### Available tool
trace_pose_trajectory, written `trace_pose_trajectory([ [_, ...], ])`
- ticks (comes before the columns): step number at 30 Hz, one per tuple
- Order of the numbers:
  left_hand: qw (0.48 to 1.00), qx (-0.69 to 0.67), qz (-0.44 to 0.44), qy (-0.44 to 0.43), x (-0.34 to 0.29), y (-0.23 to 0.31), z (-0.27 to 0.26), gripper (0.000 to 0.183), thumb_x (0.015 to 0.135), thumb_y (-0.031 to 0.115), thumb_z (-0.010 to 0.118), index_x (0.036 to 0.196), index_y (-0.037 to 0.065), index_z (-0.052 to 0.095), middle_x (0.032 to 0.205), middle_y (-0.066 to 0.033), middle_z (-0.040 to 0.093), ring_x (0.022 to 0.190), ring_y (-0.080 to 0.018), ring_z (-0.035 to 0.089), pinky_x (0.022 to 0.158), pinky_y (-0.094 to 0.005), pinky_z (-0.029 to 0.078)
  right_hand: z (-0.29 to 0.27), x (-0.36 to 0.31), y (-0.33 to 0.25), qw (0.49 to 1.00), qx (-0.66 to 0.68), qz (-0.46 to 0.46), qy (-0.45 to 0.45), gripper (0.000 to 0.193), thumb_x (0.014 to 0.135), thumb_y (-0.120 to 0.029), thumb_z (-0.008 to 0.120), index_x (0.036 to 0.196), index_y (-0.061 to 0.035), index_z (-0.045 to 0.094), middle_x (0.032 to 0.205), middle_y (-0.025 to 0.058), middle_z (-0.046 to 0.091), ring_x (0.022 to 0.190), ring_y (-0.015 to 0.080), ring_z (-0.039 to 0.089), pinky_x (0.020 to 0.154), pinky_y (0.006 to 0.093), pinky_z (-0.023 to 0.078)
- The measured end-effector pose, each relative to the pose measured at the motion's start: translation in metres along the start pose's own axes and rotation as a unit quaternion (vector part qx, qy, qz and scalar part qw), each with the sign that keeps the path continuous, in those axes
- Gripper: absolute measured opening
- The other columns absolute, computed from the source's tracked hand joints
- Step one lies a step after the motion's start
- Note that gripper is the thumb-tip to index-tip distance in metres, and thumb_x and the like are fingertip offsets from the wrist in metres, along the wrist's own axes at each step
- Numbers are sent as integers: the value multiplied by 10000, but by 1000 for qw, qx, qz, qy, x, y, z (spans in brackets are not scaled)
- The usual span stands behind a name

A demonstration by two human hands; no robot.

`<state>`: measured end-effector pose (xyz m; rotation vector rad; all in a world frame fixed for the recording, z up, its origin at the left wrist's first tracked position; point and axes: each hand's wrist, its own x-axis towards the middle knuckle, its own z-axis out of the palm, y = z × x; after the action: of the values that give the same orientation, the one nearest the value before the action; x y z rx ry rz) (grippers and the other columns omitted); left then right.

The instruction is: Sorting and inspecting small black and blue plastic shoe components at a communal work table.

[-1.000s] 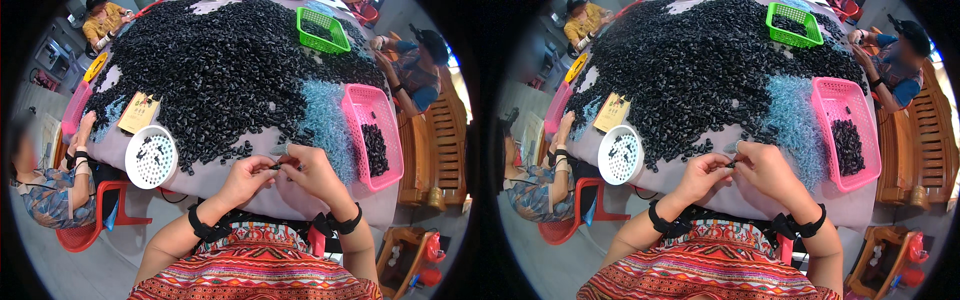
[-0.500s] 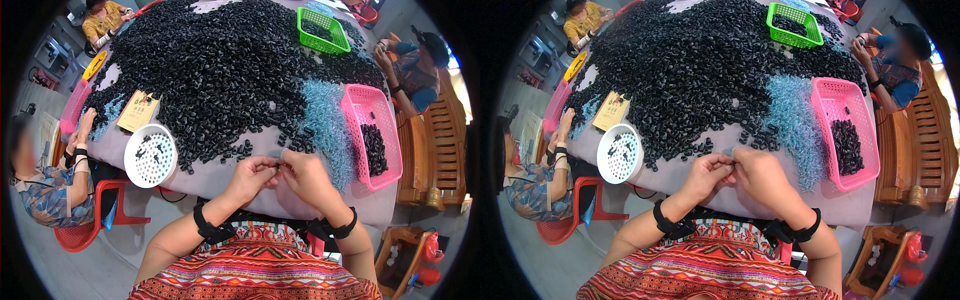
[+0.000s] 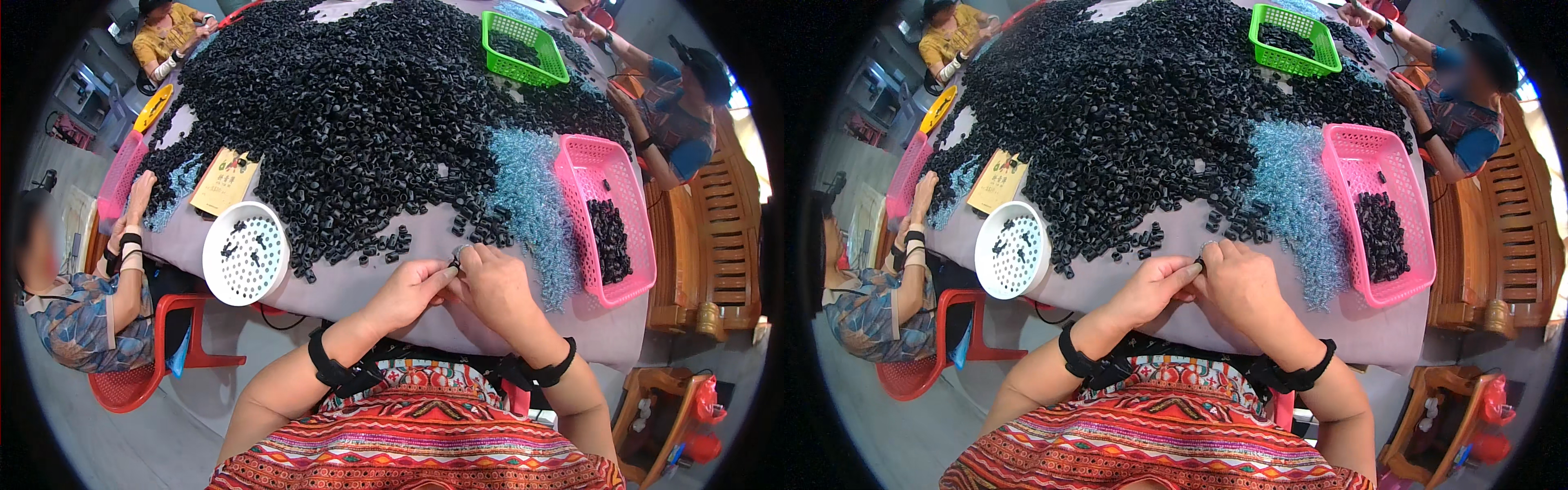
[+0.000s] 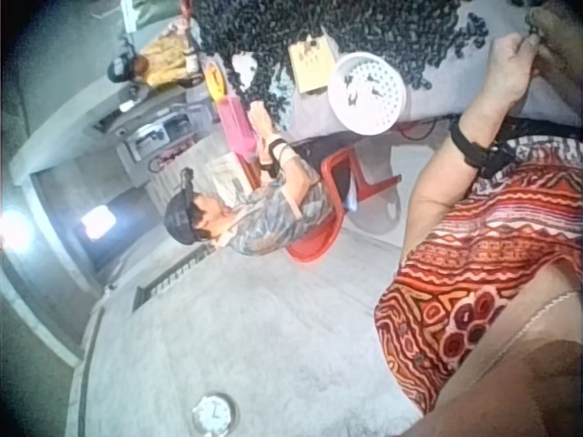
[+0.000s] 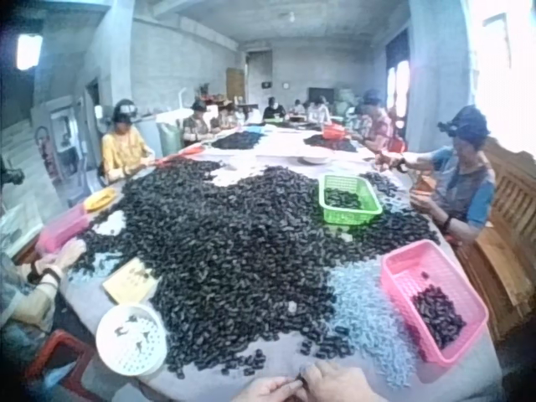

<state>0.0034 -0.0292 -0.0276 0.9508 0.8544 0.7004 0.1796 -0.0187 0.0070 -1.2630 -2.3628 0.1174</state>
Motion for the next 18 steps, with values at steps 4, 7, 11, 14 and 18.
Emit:
trace_pose_trajectory([
  [4, 998, -48, 0, -26, 1, -5, -2, 288, 1069, 219, 475, 996, 20, 670, 893, -39, 711, 779, -102, 665, 733, -248, 531, 0, -6, -1, 1000, -17, -7, -18, 251, 755, -202, 764, 818, -71, 559, 735, 88, 593, 671, 294, 635, 575, 406, 515],
  [7, 998, -49, 7, -28, 2, -5, 4, 294, 1070, 210, 470, 1010, 7, 674, 904, -61, 715, 775, -125, 673, 734, -262, 541, -4, -12, 1, 1000, -13, -21, -9, 269, 764, -218, 766, 784, -76, 539, 723, 90, 591, 645, 300, 632, 547, 405, 500],
  [11, 996, 88, -6, -6, -3, 13, 22, 279, 1050, 221, 514, 1049, -15, 662, 934, -75, 714, 756, -122, 669, 723, -267, 542, -41, -24, 18, 996, 39, 72, -17, 278, 802, -265, 751, 917, -41, 633, 738, 120, 603, 659, 292, 636, 598, 406, 513],
  [14, 970, 233, 67, 31, 3, 11, 27, 247, 1000, 230, 592, 1090, 8, 654, 949, -88, 697, 766, -164, 672, 720, -295, 539, -79, -39, 65, 969, -7, 234, 83, 321, 828, -205, 755, 1086, -41, 660, 760, 119, 614, 666, 261, 623, 618, 373, 498],
  [18, 850, 492, 185, 14, 12, 5, 31, 273, 910, 223, 680, 1137, 78, 643, 957, -109, 630, 811, -298, 661, 727, -385, 535, -113, -64, 124, 932, -94, 339, 87, 365, 839, -117, 728, 1184, -40, 637, 772, 122, 594, 716, 292, 617, 672, 384, 498],
])
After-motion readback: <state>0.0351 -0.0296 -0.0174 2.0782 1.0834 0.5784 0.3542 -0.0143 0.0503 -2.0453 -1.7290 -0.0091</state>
